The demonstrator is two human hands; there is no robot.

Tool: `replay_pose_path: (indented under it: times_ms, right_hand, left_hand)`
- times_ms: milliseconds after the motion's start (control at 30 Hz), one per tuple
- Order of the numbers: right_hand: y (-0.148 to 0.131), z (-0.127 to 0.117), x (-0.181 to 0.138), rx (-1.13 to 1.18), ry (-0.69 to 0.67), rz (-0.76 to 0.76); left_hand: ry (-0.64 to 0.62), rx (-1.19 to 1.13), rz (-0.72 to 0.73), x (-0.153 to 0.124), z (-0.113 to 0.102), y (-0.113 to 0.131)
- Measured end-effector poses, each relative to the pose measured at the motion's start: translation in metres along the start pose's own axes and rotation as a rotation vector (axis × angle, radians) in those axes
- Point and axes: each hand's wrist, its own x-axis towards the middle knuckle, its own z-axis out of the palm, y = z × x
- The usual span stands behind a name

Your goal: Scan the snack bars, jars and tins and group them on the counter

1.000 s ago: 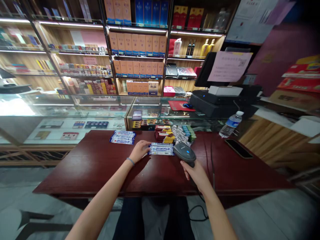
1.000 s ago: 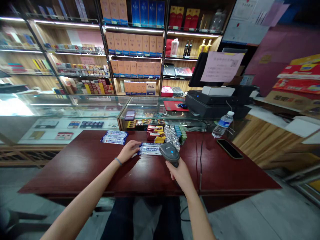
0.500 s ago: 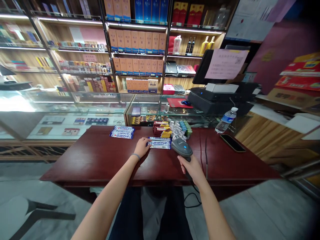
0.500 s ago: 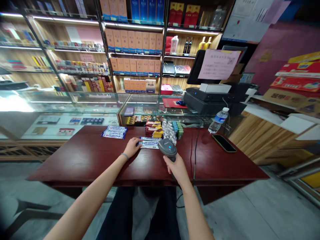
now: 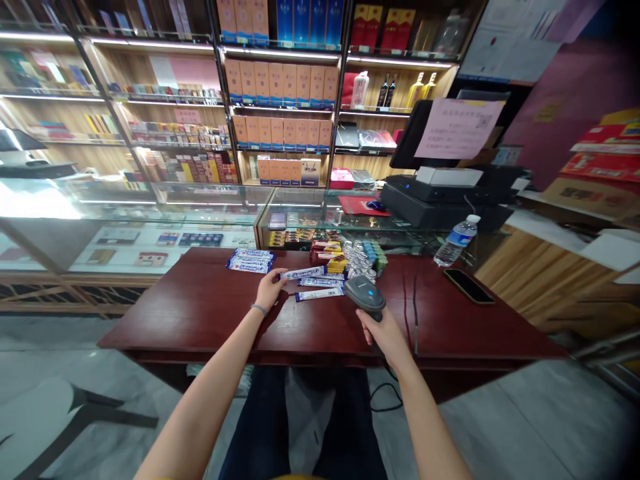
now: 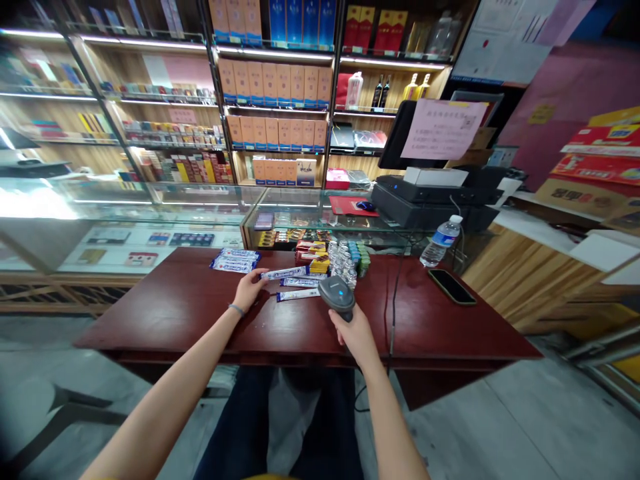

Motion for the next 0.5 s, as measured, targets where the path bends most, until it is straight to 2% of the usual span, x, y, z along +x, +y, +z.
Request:
replay_pose_path:
  times_ms: [133, 267, 400, 500]
  right_hand:
    - [0.001, 0.004, 0.000, -0.023, -0.009, 0.005]
    - [0.002, 0.007, 0.000, -0.025, -0.020, -0.015]
    - [0.002, 0.010, 0.000, -0.012, -0.018, 0.001]
    - [0.002, 0.013, 0.000, -0.003, 0.002, -0.005]
  left_hand:
    - [0.030, -0.210, -0.087, -0.004, -0.017, -0.010]
    - [0.024, -0.395, -0.162, -0.006, -0.022, -0.019]
    - [-0.032, -0.361, -0.188, -0.007, -0.023, -0.021]
    - [-0.027, -0.284, -0.182, -0.008, -0.024, -0.022]
